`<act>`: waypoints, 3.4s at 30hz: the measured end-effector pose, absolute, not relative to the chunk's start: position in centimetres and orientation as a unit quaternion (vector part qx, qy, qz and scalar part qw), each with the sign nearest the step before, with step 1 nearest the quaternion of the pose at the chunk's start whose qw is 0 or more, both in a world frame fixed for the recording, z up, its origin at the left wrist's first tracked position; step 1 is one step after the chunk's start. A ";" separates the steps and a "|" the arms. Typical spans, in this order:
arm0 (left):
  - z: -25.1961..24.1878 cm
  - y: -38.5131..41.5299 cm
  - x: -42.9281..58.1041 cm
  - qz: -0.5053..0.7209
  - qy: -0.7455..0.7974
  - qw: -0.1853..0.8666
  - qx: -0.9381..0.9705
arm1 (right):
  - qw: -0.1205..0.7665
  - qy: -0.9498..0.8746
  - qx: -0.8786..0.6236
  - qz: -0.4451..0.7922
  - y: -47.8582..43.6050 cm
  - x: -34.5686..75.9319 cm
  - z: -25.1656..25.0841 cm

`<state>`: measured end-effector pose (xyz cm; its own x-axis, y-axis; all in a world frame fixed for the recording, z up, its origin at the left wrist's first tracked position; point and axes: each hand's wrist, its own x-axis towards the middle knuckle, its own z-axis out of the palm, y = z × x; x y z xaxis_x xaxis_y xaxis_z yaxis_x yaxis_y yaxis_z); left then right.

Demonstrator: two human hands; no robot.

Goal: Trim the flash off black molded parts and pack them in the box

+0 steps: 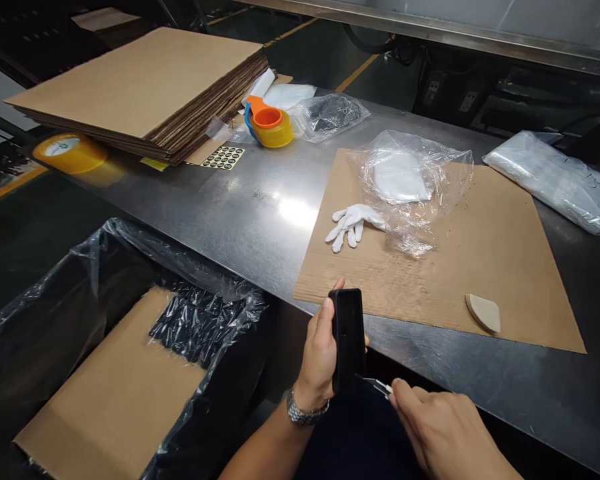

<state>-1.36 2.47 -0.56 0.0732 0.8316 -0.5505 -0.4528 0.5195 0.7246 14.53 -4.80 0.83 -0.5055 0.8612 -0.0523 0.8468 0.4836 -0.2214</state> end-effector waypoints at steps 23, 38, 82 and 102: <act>-0.9 3.5 -1.2 0.414 0.404 0.815 0.010 | 0.095 -0.696 -0.698 0.140 2.8 18.3 -2.1; -0.9 2.7 0.3 0.360 0.308 0.874 -0.113 | 0.259 -0.820 -0.428 0.278 -0.5 13.2 2.5; -0.7 -0.3 0.7 0.228 0.446 0.861 0.088 | 0.384 -0.564 -0.562 0.467 2.7 15.3 0.0; -0.9 -1.3 1.1 0.450 0.507 0.709 0.194 | 0.366 -0.412 -0.649 0.524 -0.8 12.3 -0.9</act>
<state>1.10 -1.26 -0.94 0.0805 0.8345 -0.5450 -0.4407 0.5203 0.7315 12.31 -0.76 -0.94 0.1114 0.9185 -0.3793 0.1506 -0.3929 -0.9072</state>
